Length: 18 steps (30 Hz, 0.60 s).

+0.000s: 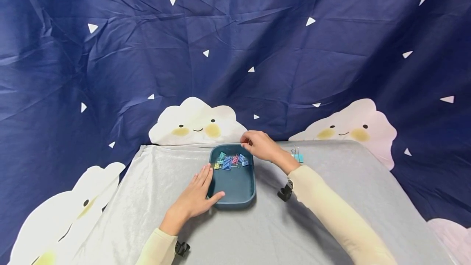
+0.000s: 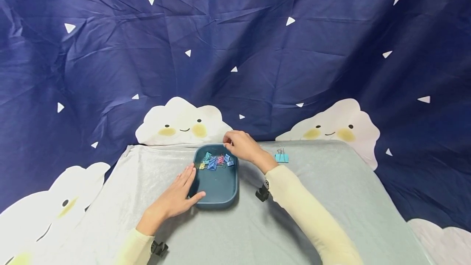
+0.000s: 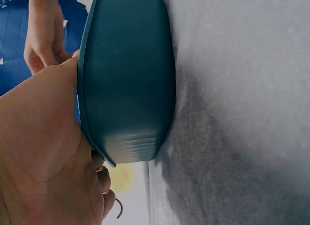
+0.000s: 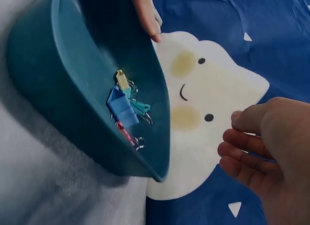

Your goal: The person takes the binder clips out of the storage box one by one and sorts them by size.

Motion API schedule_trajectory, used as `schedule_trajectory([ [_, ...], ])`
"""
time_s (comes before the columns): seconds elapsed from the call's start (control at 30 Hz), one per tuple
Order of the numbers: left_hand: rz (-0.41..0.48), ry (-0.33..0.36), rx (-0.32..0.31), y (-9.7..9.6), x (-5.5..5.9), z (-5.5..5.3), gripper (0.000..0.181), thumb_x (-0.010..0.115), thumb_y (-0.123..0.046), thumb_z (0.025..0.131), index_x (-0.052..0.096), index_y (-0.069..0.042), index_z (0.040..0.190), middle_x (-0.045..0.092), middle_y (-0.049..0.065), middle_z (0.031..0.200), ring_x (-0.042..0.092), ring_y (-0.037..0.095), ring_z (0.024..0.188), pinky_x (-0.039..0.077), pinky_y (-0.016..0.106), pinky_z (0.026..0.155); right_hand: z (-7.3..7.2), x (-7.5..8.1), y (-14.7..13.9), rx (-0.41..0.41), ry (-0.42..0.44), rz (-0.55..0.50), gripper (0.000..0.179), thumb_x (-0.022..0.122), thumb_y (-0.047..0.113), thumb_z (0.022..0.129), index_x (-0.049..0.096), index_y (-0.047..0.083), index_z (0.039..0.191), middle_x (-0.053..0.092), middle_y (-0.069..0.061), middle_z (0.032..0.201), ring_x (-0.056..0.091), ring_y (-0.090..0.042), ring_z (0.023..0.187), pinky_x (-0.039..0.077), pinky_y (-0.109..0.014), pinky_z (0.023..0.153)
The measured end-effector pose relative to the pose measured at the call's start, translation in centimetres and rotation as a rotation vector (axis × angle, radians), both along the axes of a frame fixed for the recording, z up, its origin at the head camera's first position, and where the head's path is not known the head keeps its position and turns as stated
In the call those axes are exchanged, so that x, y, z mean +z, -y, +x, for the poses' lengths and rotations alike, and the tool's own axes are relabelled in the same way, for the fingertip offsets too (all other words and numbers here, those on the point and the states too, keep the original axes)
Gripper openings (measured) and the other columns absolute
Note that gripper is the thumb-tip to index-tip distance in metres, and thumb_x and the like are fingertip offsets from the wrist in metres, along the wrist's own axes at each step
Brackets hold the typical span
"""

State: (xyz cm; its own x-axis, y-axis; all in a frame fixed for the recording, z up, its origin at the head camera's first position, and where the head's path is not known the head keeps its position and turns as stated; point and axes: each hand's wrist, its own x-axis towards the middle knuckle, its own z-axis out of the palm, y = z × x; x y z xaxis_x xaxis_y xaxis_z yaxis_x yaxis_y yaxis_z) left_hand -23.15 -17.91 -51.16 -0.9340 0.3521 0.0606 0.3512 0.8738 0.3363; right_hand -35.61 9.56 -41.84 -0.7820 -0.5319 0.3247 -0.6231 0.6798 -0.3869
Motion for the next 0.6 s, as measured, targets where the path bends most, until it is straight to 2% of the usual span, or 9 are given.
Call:
schedule_trajectory([
  [0.27, 0.014, 0.003, 0.001, -0.1, -0.1, -0.1, 0.1, 0.052, -0.068, 0.104, 0.017, -0.001, 0.17, 0.009, 0.014, 0.18, 0.01, 0.03, 0.168, 0.018, 0.052, 0.137, 0.0, -0.1, 2.6, 0.069, 0.032, 0.062, 0.009, 0.072, 0.016, 0.102, 0.077, 0.011, 0.108, 0.075, -0.001, 0.1, 0.068, -0.015, 0.09, 0.06, -0.038, 0.085],
  [0.6, -0.002, 0.006, -0.003, 0.1, -0.2, -0.1, 0.102, 0.049, -0.071, 0.103, 0.016, -0.001, 0.17, 0.008, 0.014, 0.18, 0.009, 0.03, 0.168, 0.017, 0.052, 0.137, -0.8, -1.9, 4.7, 0.11, 0.017, 0.09, 0.01, 0.072, 0.01, 0.101, 0.077, 0.004, 0.108, 0.073, -0.005, 0.099, 0.067, -0.017, 0.09, 0.06, -0.036, 0.086],
])
